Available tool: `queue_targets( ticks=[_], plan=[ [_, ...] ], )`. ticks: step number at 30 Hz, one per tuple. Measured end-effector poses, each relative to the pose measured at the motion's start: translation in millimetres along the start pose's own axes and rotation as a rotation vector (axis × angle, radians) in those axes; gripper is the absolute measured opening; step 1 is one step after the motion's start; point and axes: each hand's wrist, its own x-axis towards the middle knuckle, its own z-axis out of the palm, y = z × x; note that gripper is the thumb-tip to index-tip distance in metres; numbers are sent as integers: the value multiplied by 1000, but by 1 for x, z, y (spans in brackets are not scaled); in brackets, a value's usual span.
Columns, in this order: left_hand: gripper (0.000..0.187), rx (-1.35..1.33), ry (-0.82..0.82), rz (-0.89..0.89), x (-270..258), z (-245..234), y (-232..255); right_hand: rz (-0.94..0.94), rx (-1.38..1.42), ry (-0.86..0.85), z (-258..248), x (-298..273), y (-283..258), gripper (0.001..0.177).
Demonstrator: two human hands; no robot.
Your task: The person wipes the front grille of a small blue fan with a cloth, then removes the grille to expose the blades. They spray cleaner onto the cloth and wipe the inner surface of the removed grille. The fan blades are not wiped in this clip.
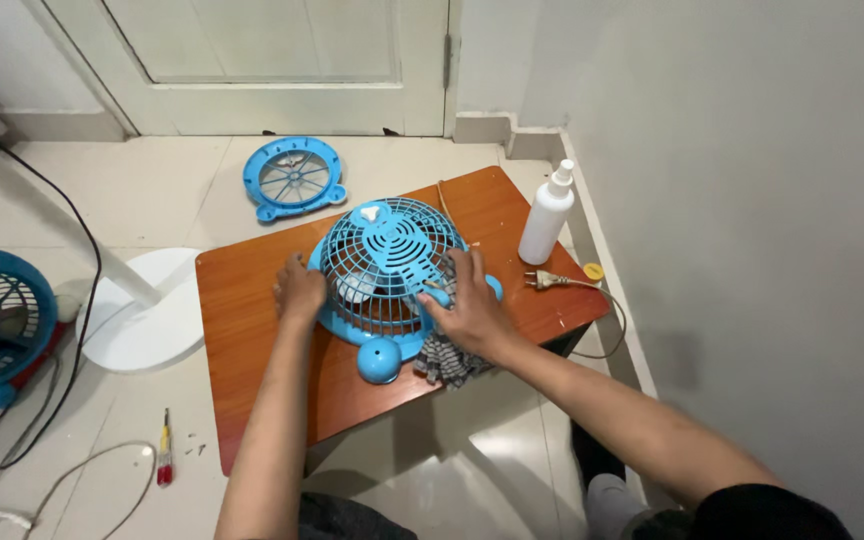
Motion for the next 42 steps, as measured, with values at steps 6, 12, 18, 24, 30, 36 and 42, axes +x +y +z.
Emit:
queue_targets(
  ticks=[6, 12, 18, 24, 30, 36, 42],
  plan=[
    [65, -46, 76, 231, 26, 13, -26, -37, 94, 151, 17, -12, 13, 66],
    [55, -571, -159, -83, 35, 0, -44, -114, 102, 245, 17, -25, 27, 61],
    [34, -919, -39, 116, -5, -40, -22, -215, 106, 347, 18, -37, 33, 57],
    [33, -858, 208, 408, -58, -96, 46, -66, 162, 263, 30, -32, 43, 55],
    [30, -728, 316, 615, -117, -131, 108, 66, 94, 226, 46, -5, 68, 55],
    [28, -604, 346, 808, -168, -121, 141, 63, 45, 105, 16, 5, 74, 59],
    [30, -713, 196, 723, -202, -103, 160, 200, 24, -89, -69, 6, 61, 59]
  ],
)
